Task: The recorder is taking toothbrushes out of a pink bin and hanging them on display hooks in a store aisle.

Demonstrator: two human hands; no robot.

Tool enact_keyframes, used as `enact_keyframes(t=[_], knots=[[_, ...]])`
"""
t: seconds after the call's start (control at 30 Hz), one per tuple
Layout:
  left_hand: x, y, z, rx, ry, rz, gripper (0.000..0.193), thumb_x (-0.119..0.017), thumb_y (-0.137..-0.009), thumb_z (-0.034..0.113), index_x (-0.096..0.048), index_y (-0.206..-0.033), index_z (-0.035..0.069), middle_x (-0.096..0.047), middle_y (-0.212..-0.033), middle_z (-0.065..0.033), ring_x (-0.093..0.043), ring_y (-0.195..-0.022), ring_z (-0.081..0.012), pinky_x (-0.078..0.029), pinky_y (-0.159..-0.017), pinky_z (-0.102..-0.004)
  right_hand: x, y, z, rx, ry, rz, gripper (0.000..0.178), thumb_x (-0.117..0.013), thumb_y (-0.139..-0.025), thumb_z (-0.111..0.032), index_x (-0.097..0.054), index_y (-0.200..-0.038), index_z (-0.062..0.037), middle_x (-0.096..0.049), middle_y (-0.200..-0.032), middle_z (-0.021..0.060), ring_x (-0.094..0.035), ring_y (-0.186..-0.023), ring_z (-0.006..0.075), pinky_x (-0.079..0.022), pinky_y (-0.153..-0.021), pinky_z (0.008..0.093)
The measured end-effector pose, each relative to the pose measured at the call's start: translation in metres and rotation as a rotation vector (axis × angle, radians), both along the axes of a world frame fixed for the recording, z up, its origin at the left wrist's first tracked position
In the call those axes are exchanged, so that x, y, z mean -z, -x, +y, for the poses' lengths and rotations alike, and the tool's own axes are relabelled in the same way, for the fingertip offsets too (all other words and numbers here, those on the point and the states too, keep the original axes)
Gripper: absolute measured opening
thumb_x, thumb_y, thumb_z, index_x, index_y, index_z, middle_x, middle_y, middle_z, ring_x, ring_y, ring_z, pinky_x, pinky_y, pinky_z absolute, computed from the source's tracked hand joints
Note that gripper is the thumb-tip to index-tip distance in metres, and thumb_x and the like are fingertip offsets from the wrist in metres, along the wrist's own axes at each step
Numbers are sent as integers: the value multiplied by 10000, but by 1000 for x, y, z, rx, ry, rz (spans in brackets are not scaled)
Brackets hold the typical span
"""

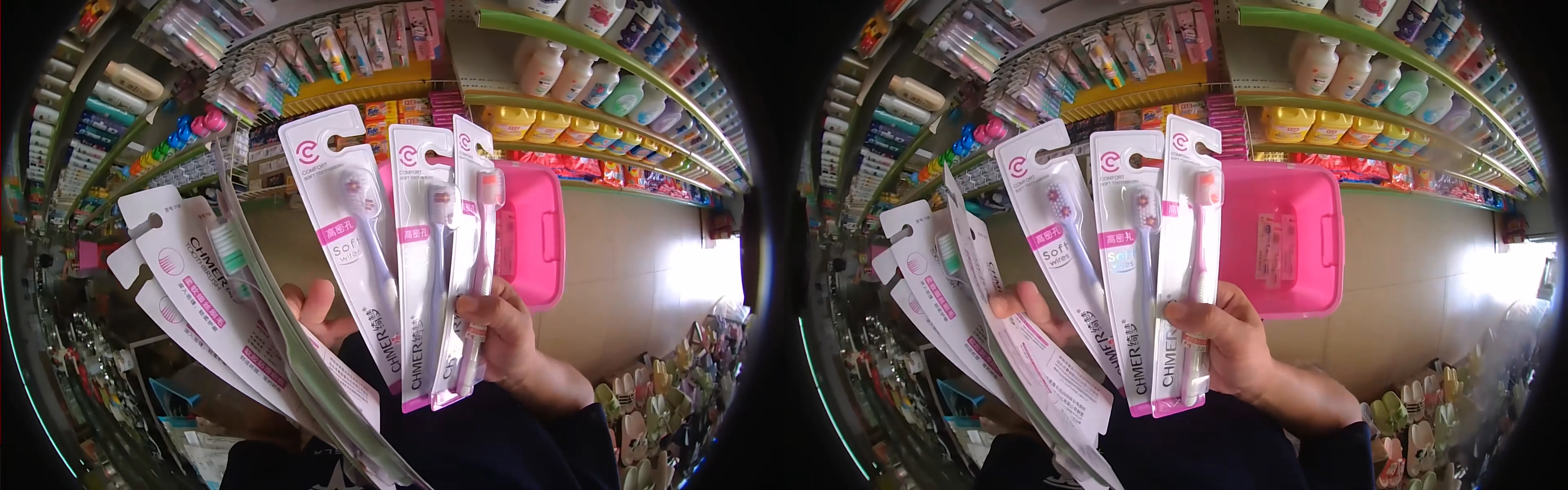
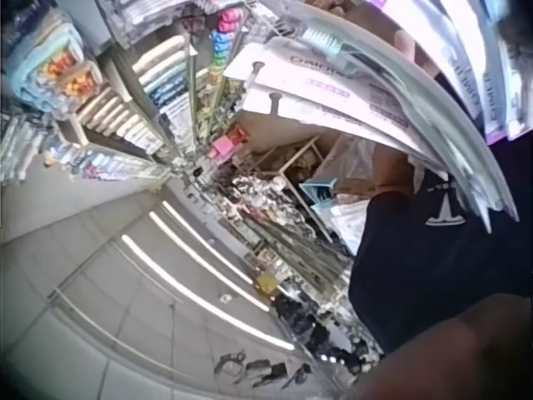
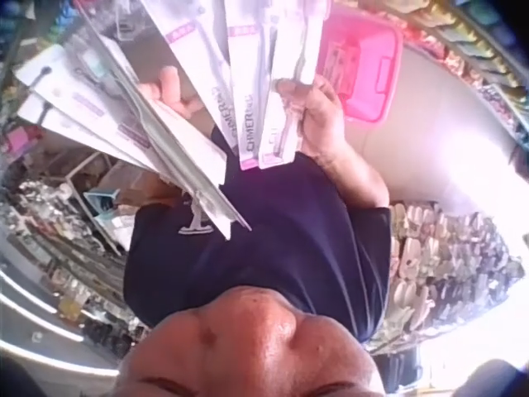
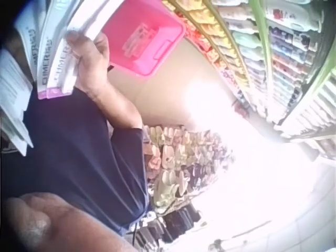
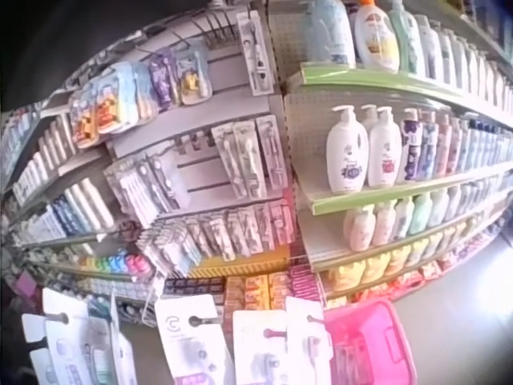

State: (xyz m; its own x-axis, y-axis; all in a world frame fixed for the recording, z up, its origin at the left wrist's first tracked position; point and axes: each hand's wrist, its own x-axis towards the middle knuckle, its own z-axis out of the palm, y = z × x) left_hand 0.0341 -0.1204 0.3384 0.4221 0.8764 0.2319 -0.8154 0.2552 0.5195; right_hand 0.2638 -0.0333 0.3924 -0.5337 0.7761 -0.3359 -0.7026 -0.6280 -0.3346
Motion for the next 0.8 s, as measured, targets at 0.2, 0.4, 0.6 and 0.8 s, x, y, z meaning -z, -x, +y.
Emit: enact_keyframes(t=[0.2,0.4,0.6,0.8], knots=[[1,25,64,4,-7,-23,549,-625,-890,249,-441,-1386,104,-505,-1342,-85,-331,-1348,-269,-312,-1055,-594,-2,10,-6,1,-61,-161,243,-576,-880,-70,-624,-1079,60,-693,-972,159,-695,-833,226,-576,-758,356],[0,25,50,-11,-44,-41,611,-670,-856,237,-429,-1398,86,-511,-1336,-120,-396,-1310,-281,-359,-1042,-545,3,-1,-11,5,-139,-327,180,-642,-889,-87,-659,-1025,30,-691,-907,91,-653,-761,139,-526,-693,301],[3,25,48,12,-53,-74,676,-715,-823,224,-417,-1409,68,-516,-1329,-154,-462,-1272,-293,-406,-1028,-496,1,-25,-19,103,-151,-314,147,-649,-861,-99,-662,-957,11,-677,-847,64,-640,-726,139,-521,-679,302],[-28,9,58,-15,81,-24,495,-702,-804,123,-510,-1239,-13,-621,-1042,-115,-632,-976,-238,-526,-877,-383,-2,-49,-18,256,-173,-393,249,-578,-866,-101,-631,-1046,63,-693,-907,145,-684,-757,205,-563,-716,324]])
